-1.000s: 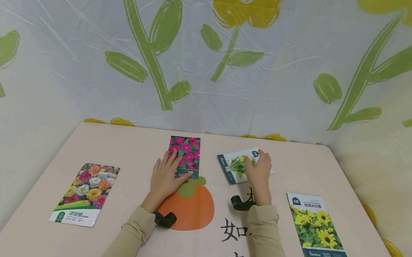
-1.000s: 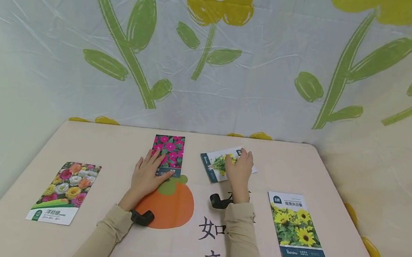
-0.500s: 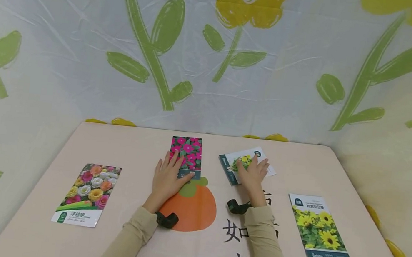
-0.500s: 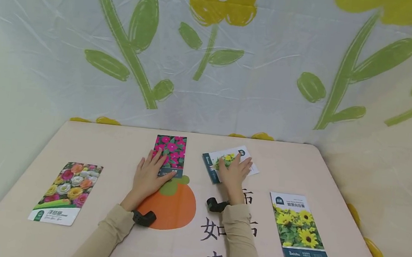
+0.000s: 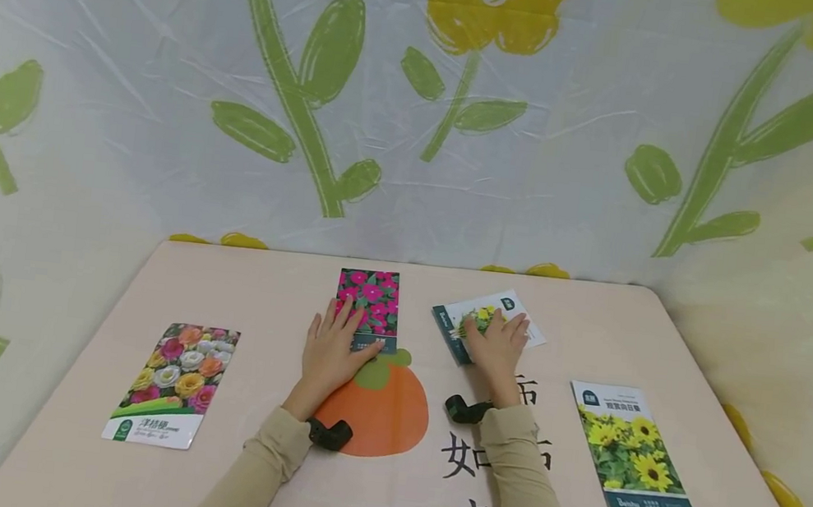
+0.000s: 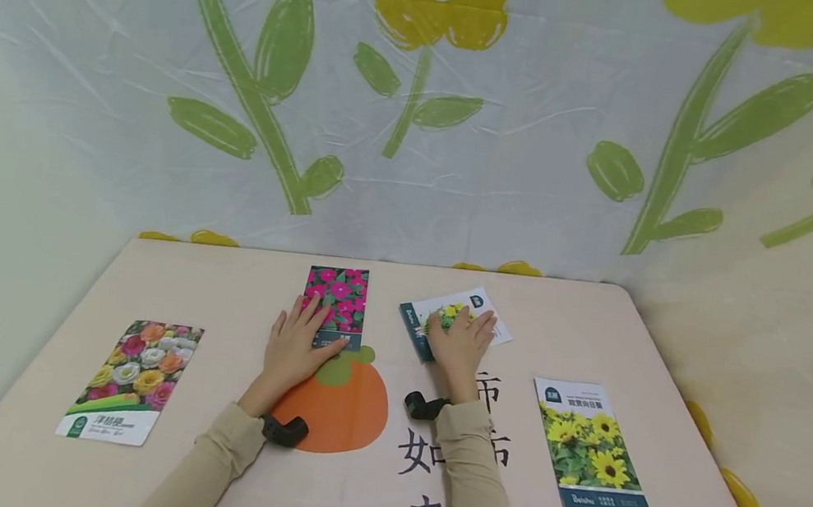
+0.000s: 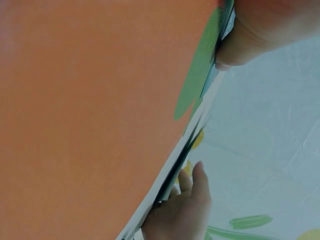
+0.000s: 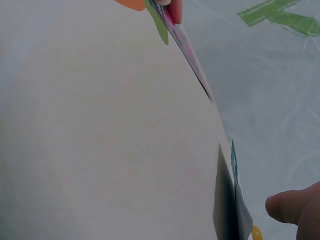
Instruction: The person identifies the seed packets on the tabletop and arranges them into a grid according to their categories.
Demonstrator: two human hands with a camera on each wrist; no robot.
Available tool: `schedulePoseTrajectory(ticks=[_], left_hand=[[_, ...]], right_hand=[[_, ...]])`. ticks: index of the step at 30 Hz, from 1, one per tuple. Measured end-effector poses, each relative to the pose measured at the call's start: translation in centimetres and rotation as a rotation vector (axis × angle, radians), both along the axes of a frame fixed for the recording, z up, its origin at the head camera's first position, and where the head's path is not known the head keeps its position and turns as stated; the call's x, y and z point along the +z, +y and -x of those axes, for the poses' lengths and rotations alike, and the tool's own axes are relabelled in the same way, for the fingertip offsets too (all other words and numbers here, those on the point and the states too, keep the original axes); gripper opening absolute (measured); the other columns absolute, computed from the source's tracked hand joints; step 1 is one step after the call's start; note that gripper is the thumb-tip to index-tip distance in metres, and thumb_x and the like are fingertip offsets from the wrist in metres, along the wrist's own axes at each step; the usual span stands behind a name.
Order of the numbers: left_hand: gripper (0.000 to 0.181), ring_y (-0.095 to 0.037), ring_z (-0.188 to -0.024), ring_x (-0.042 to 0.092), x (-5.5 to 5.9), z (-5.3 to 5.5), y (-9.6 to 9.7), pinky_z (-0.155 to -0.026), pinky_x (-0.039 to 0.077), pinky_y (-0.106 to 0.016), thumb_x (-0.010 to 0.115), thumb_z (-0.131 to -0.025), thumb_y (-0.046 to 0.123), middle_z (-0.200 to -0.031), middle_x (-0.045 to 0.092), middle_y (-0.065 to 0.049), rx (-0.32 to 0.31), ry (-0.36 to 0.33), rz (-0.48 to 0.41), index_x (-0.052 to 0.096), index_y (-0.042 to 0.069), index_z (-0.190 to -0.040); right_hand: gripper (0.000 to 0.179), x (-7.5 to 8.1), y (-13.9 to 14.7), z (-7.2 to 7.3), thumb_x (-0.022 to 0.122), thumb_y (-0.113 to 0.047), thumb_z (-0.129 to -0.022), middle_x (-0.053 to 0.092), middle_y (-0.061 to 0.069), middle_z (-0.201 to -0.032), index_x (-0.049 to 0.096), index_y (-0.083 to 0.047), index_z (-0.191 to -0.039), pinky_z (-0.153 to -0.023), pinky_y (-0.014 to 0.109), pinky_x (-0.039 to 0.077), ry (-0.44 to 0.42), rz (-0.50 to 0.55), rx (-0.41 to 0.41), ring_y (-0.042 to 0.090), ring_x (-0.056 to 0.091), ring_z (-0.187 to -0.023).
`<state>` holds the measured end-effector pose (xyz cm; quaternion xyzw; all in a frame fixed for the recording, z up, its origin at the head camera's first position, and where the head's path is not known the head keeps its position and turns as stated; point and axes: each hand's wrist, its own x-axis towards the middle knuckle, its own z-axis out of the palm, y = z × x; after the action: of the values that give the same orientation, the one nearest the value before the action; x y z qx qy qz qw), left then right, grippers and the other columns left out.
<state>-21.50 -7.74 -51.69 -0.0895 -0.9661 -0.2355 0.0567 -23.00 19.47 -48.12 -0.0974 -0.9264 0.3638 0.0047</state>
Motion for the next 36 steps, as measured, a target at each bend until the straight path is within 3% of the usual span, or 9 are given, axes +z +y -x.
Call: schedulePoseTrajectory(ticks=[4,17,26,36], left_hand=[[0.078,-0.032,-0.152,0.008,-0.1,0.0,0.0,-0.119,0.006,-0.055,0.056,-0.092,0.062,-0.163,0.023,-0.009,0.0,-0.01,-0.002,0.042,0.014,-0.152],[0.079,-0.032,-0.152,0.007,0.0,0.1,0.0,-0.119,0.004,-0.055,0.055,-0.093,0.063,-0.163,0.024,-0.008,-0.006,-0.02,0.004,0.04,0.014,-0.153],[0.078,-0.031,-0.152,0.007,0.1,0.0,0.0,-0.119,0.005,-0.055,0.056,-0.092,0.062,-0.163,0.024,-0.008,0.006,-0.017,0.007,0.041,0.015,-0.153],[0.079,-0.031,-0.152,0.008,0.1,0.0,0.0,-0.119,0.005,-0.055,0.056,-0.092,0.063,-0.163,0.024,-0.008,0.006,-0.022,0.004,0.04,0.015,-0.153]], right_hand=[[0.081,-0.3,-0.1,0.1,0.043,-0.043,-0.102,-0.018,0.036,-0.156,0.012,0.01,-0.154,-0.116,0.058,-0.012,-0.015,-0.049,0.003,0.045,-0.021,-0.145],[0.081,-0.3,-0.1,0.0,0.043,-0.045,-0.101,-0.016,0.034,-0.157,0.013,0.008,-0.155,-0.116,0.056,-0.013,-0.021,-0.074,0.027,0.043,-0.021,-0.146],[0.097,-0.4,-0.5,0.3,0.052,-0.053,-0.095,-0.016,0.036,-0.156,0.009,0.011,-0.154,-0.116,0.059,-0.009,-0.046,-0.16,0.058,0.047,-0.018,-0.146],[0.103,0.3,-1.1,0.9,0.051,-0.059,-0.093,-0.021,0.039,-0.153,0.009,0.016,-0.15,-0.113,0.064,-0.011,-0.097,-0.139,0.057,0.05,-0.023,-0.143]])
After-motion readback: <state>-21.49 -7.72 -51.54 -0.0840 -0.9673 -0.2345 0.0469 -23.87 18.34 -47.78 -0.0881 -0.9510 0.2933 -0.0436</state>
